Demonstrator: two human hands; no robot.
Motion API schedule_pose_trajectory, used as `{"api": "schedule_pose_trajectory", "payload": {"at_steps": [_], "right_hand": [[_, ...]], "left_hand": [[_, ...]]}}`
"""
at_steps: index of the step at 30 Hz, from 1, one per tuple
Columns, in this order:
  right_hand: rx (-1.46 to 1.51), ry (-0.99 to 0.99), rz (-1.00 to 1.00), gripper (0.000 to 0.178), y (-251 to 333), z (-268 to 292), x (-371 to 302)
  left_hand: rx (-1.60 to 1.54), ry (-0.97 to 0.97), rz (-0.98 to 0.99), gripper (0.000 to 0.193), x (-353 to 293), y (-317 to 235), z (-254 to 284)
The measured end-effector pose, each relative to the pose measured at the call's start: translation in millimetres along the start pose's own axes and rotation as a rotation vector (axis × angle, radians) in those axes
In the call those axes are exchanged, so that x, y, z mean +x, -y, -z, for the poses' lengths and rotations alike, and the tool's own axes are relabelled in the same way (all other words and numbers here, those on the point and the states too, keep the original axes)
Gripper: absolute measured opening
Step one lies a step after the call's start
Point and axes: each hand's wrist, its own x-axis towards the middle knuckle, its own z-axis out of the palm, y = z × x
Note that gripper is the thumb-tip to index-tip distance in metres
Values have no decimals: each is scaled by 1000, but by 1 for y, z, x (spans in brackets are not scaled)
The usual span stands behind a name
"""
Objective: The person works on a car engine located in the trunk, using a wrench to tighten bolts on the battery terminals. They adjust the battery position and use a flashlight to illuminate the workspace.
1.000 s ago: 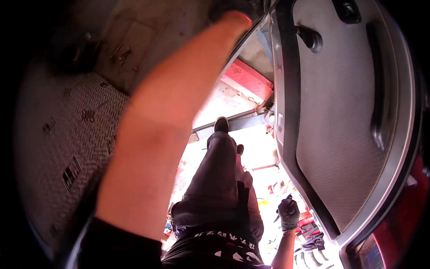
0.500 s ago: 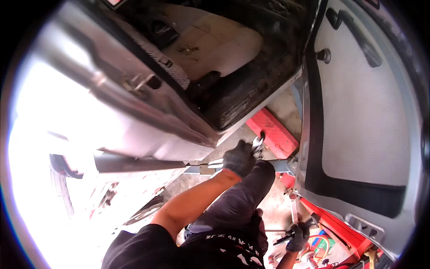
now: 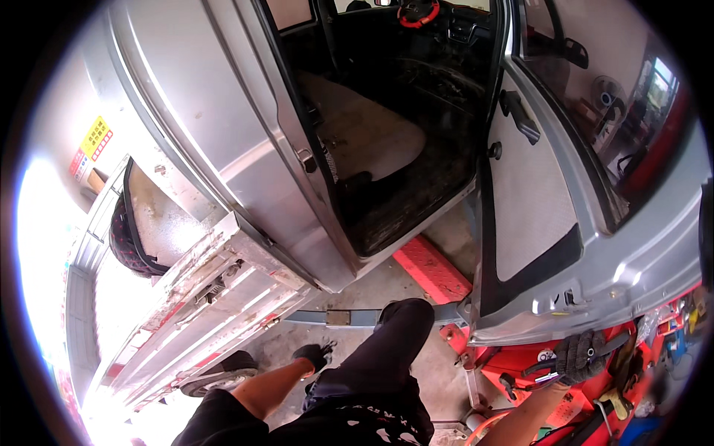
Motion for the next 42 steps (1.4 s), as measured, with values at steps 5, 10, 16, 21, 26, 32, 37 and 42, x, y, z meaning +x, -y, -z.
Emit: {"api": "schedule_pose_trajectory", "payload": {"at_steps": [5, 10, 16, 21, 26, 32, 37, 42], "right_hand": [[239, 230, -146, 24, 0, 1, 19], [299, 44, -198, 26, -27, -6, 2], [363, -368, -560, 28, -138, -31, 8], [-44, -76, -930, 36, -194, -101, 56], [-57, -570, -856, 38, -230, -69, -94], [-285, -1298, -881, 16, -231, -64, -277], [-542, -1708, -615, 5, -222, -142, -324], [-318, -1889, -339, 9, -240, -174, -431]], "left_hand": [[35, 65, 73, 38, -29, 64, -42], [123, 86, 53, 37, -37, 105, -63], [226, 47, -47, 35, -25, 54, -26], [176, -8, -168, 39, -18, 5, 13], [160, 48, -323, 33, -17, -52, 40], [228, 91, -559, 34, -5, -71, 28], [182, 122, -678, 37, 17, -97, -6], [82, 281, -636, 38, 39, -104, -80]]}}
